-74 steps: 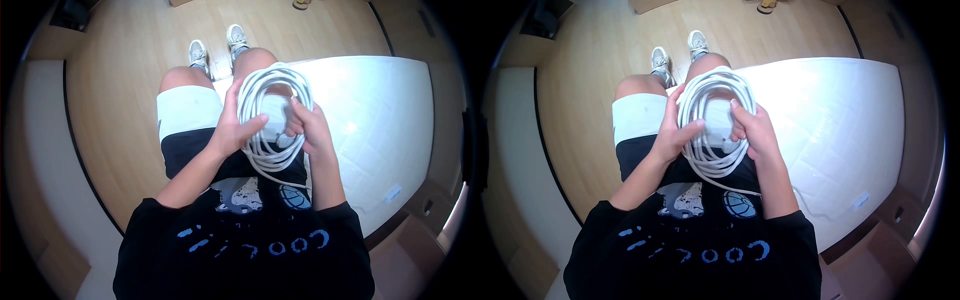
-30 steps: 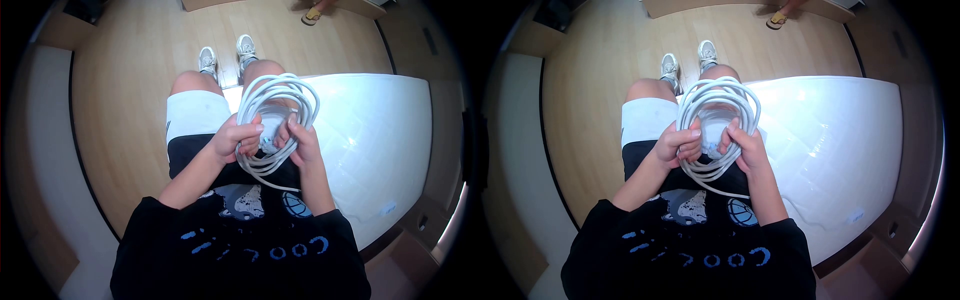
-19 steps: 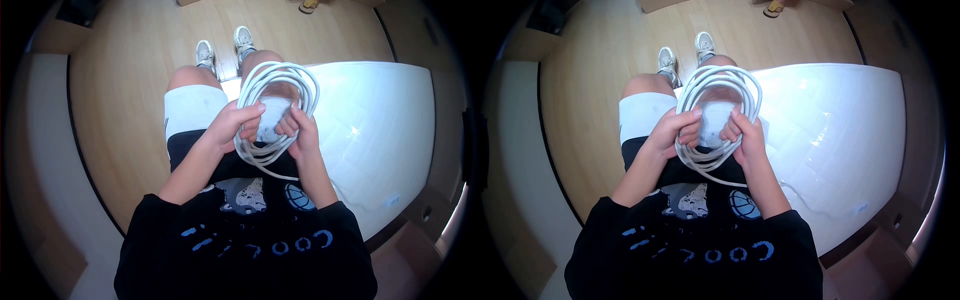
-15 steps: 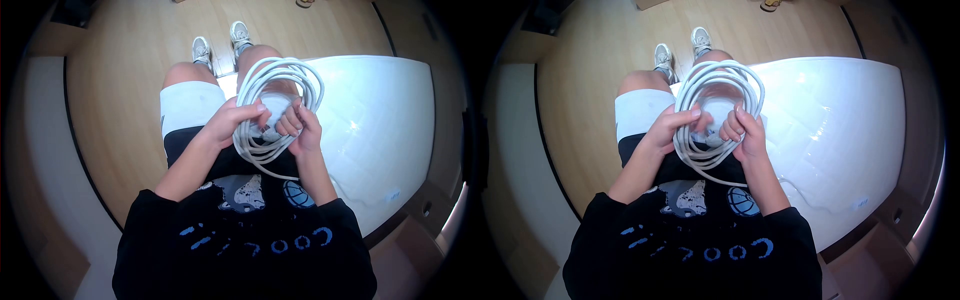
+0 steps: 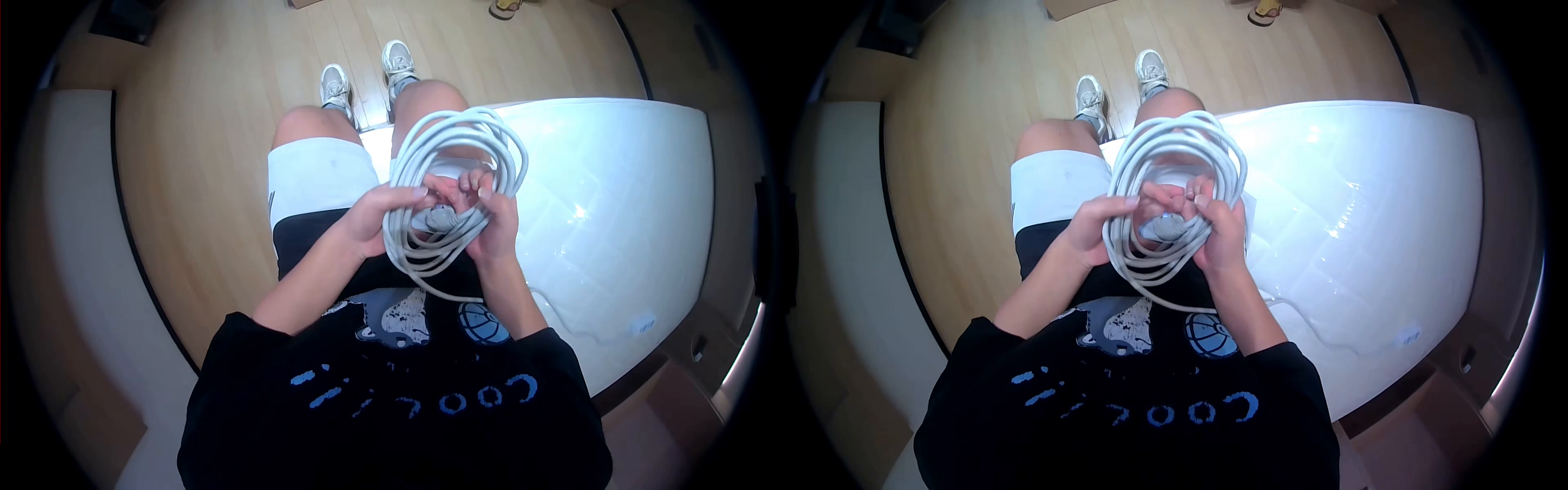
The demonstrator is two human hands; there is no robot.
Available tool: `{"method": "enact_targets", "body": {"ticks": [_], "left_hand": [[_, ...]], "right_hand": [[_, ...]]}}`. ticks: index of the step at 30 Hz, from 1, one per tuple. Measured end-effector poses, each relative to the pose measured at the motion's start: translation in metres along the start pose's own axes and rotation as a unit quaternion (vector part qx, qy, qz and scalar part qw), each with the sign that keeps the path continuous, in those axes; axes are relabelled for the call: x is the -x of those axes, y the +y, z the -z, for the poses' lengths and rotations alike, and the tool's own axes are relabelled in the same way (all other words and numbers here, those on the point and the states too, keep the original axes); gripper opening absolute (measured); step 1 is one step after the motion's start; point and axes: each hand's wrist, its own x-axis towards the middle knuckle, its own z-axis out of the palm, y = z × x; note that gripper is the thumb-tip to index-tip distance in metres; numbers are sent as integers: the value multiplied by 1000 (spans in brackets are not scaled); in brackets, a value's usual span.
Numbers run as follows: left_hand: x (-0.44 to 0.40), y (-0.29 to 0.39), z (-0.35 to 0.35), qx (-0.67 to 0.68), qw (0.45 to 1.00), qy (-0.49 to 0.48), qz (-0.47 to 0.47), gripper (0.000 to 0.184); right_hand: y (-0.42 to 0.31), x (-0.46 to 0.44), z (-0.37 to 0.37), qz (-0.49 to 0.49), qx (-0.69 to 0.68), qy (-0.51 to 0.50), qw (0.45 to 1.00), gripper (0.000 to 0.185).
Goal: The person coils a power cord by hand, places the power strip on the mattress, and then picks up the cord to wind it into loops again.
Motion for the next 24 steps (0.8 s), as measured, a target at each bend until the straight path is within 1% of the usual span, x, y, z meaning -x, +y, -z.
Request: {"method": "enact_targets", "body": {"ticks": [1, 4, 5, 7, 8, 10, 13, 16, 19, 22, 24], "left_hand": [[1, -2, 0, 8, 1000, -23, -13, 40], [4, 2, -6, -31, 999, 17, 4, 42], [6, 2, -8, -32, 999, 17, 16, 43], [8, 2, -11, -50, 998, 18, 41, 55], [10, 0, -14, -59, 997, 18, 53, 61], [12, 1, -23, -107, 993, 21, 50, 61], [11, 2, -21, -144, 989, 13, 40, 60], [11, 2, -21, -154, 987, -6, 38, 62], [9, -2, -18, -109, 993, -29, 36, 66], [12, -12, -14, -102, 994, -46, -11, 72], [14, -12, -21, -95, 995, -17, 8, 75]], "right_hand": [[-2, 1, 3, 3, 24, 0, 1000, 16], [-2, -1, 4, 26, 18, -4, 999, 16], [-2, 1, 2, 28, 45, 26, 998, 17], [-4, 4, -8, 31, 99, 86, 991, 20], [-3, 4, -8, 54, 134, 96, 985, 20], [-2, 3, -9, 100, 204, 114, 967, 20], [-3, 2, -9, 83, 217, 112, 966, 21], [-6, 2, -1, 56, 168, 84, 981, 22], [-5, -1, 0, 117, 52, -10, 992, 19], [-8, -2, -4, 148, 31, -17, 988, 15], [-7, -2, -1, 148, 18, -8, 989, 13]]}}
